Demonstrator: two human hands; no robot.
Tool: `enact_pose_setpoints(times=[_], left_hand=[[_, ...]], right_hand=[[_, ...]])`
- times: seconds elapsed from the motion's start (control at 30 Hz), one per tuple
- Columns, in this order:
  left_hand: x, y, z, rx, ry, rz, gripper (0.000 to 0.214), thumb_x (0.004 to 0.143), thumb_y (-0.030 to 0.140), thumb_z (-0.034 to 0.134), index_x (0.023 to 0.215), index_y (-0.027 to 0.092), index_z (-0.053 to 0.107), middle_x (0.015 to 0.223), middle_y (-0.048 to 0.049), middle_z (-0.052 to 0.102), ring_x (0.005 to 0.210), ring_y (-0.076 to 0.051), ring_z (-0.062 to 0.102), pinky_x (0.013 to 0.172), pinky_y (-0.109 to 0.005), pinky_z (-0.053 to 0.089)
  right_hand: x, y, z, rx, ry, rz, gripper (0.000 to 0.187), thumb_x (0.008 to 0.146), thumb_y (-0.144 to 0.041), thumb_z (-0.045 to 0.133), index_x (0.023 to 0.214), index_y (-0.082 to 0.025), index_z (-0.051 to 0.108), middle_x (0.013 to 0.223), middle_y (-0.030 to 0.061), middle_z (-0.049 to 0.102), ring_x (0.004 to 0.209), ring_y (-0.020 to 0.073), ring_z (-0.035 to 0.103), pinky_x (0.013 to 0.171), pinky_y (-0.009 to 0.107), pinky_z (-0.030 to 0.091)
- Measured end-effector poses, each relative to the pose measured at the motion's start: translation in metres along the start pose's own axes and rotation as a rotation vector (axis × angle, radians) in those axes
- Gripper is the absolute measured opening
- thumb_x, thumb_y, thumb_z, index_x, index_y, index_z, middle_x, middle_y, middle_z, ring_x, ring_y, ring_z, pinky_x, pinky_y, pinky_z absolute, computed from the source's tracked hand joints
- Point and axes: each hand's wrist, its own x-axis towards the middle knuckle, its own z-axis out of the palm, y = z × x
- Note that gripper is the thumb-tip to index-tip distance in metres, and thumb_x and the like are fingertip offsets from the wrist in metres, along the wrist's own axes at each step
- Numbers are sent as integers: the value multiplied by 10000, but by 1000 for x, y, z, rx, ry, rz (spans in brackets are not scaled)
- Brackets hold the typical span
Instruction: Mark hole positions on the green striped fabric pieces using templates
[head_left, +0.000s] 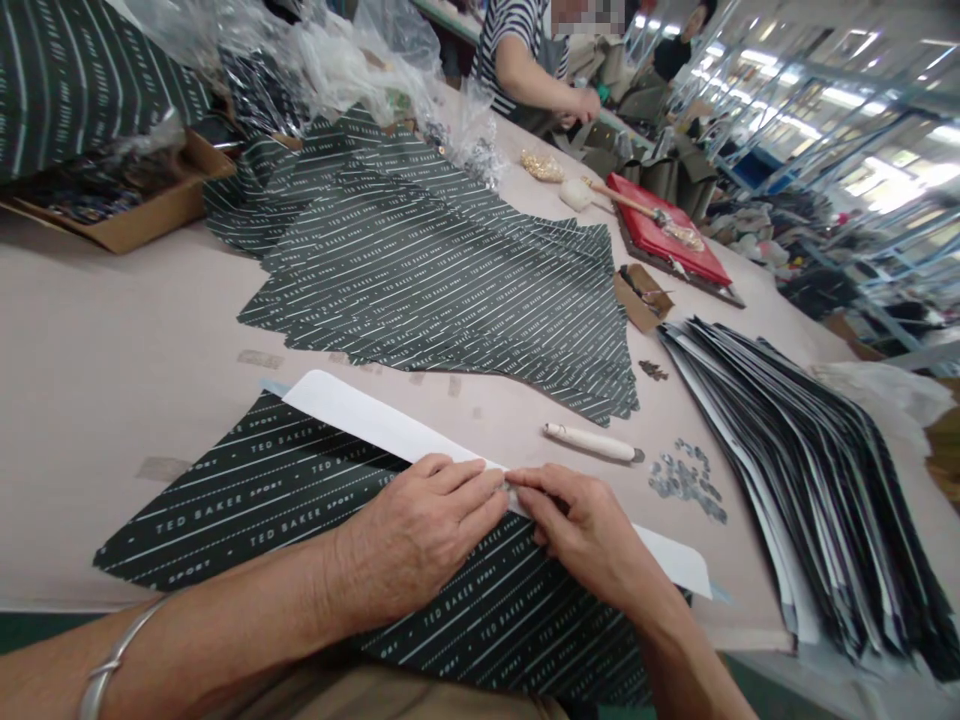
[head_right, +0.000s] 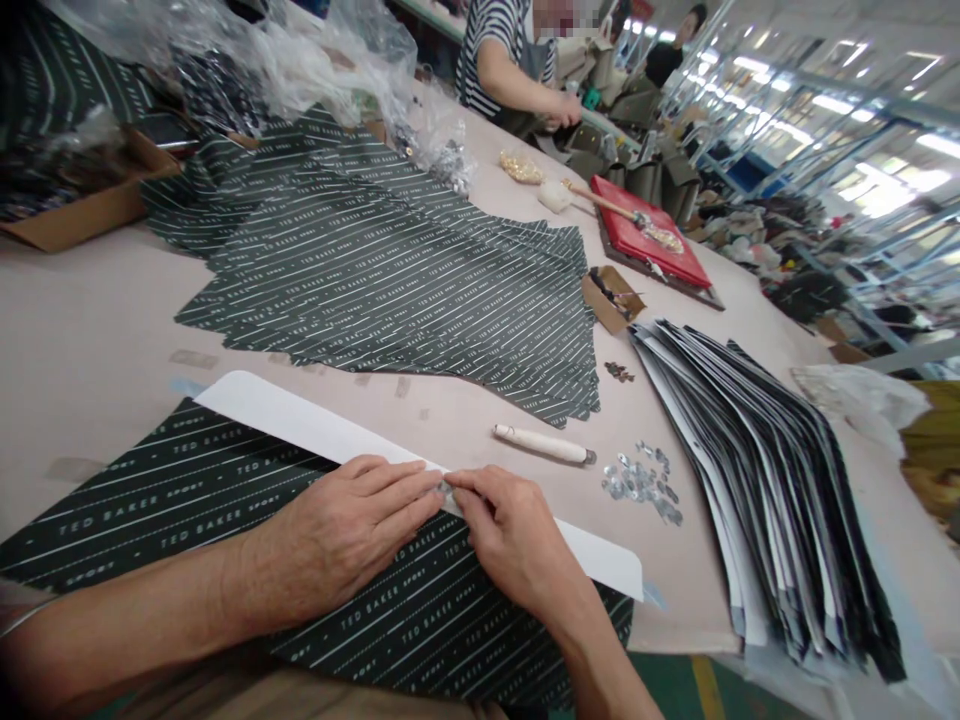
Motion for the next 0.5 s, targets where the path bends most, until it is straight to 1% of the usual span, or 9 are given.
enact_pose_setpoints(times=[0.03, 0.1, 0.17, 0.23, 0.27, 0.33, 0.4, 0.43, 0.5], left_hand=[[0, 0, 0, 0, 1, 2, 305, 980, 170, 505, 1272, 128, 582, 1294, -72, 643, 1173, -224, 572, 909, -380, 470], [-1, -1, 1, 4, -5, 2, 336, 980, 178, 508, 1308, 130, 561, 1323, -59, 636, 1199, -221, 560, 930, -380, 457], [-2, -2, 3, 3, -27, 0, 343, 986, 193, 509, 1321, 134, 553, 1324, -52, 639, 1212, -218, 554, 948, -381, 444], [-2, -2, 3, 8, -52, 3, 341, 990, 201, 512, 1324, 138, 550, 1326, -50, 639, 1220, -218, 551, 954, -383, 437], [-1, -2, 2, 15, -61, 6, 343, 989, 199, 515, 1325, 137, 548, 1329, -53, 637, 1219, -220, 552, 950, -384, 436], [1, -2, -1, 37, -86, 17, 341, 983, 192, 527, 1318, 137, 548, 1328, -59, 635, 1195, -226, 563, 922, -387, 442], [4, -2, -4, 61, -115, 30, 321, 976, 182, 537, 1293, 138, 559, 1302, -61, 645, 1146, -228, 582, 877, -390, 449], [6, -3, -5, 71, -128, 39, 305, 975, 179, 540, 1277, 139, 566, 1279, -62, 653, 1119, -228, 590, 858, -389, 450], [8, -4, -6, 87, -143, 59, 282, 975, 178, 546, 1253, 142, 574, 1235, -70, 665, 1086, -228, 597, 840, -382, 450]], right_hand=[[0, 3, -5, -37, 68, -7, 233, 966, -219, 540, 1046, -224, 758, 922, 40, 768, 868, 190, 711, 827, 335, 565], [2, 12, -14, -195, 281, -38, 243, 969, -265, 543, 1104, -215, 740, 1026, 80, 754, 926, 222, 700, 866, 390, 567], [7, 27, -21, -395, 428, -88, 314, 962, -301, 555, 1224, -194, 690, 1218, 143, 692, 1103, 284, 647, 977, 488, 525], [13, 45, -24, -520, 417, -124, 394, 946, -321, 578, 1305, -169, 639, 1369, 185, 605, 1288, 344, 536, 1087, 579, 433], [16, 54, -25, -535, 388, -138, 391, 941, -326, 586, 1293, -163, 640, 1397, 191, 586, 1338, 359, 492, 1116, 604, 394], [21, 66, -24, -489, 336, -153, 301, 944, -320, 583, 1188, -172, 676, 1331, 173, 634, 1328, 352, 504, 1118, 602, 388], [22, 67, -23, -380, 369, -146, 214, 947, -307, 574, 1085, -184, 681, 1154, 138, 702, 1179, 311, 602, 1048, 549, 456], [21, 64, -23, -303, 446, -123, 192, 946, -309, 576, 1062, -188, 670, 1080, 119, 710, 1086, 284, 634, 999, 512, 486], [16, 49, -25, -51, 722, -86, 187, 952, -333, 578, 1072, -200, 630, 1009, 82, 692, 952, 232, 648, 937, 456, 509]])
